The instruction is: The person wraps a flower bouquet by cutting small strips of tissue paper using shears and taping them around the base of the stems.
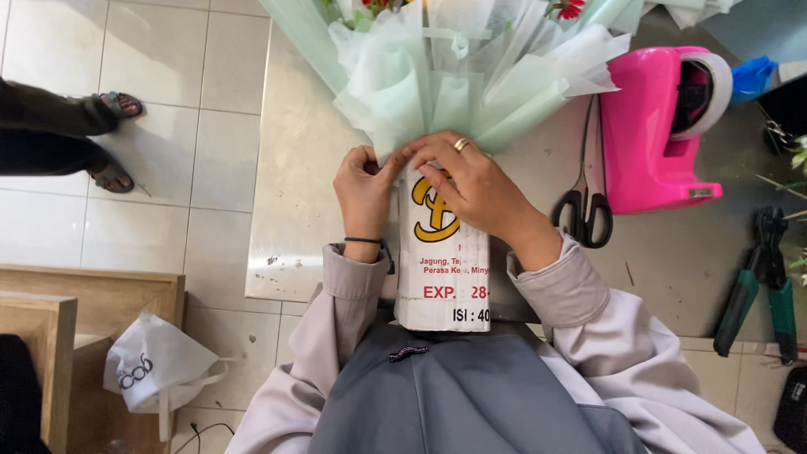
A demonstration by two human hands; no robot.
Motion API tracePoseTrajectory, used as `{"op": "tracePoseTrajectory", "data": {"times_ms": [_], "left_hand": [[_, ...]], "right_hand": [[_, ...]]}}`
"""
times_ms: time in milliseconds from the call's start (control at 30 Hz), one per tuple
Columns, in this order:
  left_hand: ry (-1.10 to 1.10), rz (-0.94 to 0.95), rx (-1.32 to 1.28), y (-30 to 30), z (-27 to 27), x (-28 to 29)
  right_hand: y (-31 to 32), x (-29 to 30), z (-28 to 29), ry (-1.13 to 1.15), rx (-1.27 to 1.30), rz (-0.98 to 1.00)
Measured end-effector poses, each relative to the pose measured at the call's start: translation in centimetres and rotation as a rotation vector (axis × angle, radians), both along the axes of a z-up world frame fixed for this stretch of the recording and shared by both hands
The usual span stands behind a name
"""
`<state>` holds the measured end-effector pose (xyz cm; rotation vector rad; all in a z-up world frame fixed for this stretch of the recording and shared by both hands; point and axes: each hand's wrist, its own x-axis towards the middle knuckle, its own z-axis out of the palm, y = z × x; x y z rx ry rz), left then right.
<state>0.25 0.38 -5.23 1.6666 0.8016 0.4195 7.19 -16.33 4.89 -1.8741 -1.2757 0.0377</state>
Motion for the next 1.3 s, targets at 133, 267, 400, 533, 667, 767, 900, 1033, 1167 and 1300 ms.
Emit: {"op": "tracePoseTrajectory", "data": {"times_ms": [133, 267, 400, 533, 667, 767, 900, 1033, 1167, 1300], "left_hand": [[-0.001, -0.053, -0.106, 0.2, 2.9, -1.7], [-0.229, -0.131, -0.121, 0.7, 6.0, -4.9], [-0.411, -0.156, 0.074, 0.0, 9.3, -5.9], [-0.384, -0.160, 0.223, -0.9, 7.8, -5.0], [-0.360, -0.097, 0.380, -1.7, 7.9, -4.7], [-0.344, -0.079, 0.450, -1.8, 8.6, -4.7], [-0.323, -0.089, 0.456, -2.3, 8.7, -4.4], [-0.241, -0.137, 0.413, -1.3, 9.0, -4.7], [-0.221, -0.139, 0.440, -0.7, 9.3, -4.3], [-0.197, -0.146, 0.450, -0.1, 9.0, -4.1]], "right_hand": [[0.3, 0.2, -0.6, -0.059, -0.052, -0.013], [0.5, -0.2, 0.1, -0.067, -0.106, -0.045], [0.8, -0.4, 0.6, -0.031, -0.109, -0.057], [0.9, -0.5, 0.7, -0.016, -0.121, -0.065], [0.9, -0.6, 1.2, -0.005, -0.126, -0.067], [1.0, -0.7, 1.4, 0.013, -0.102, -0.079], [1.1, -0.4, 1.2, 0.029, -0.108, -0.096], [1.0, -0.2, 1.4, 0.097, -0.094, -0.086], [1.1, -0.2, 1.8, 0.089, -0.084, -0.108], [1.2, 0.0, 1.3, 0.116, -0.058, -0.145]]}}
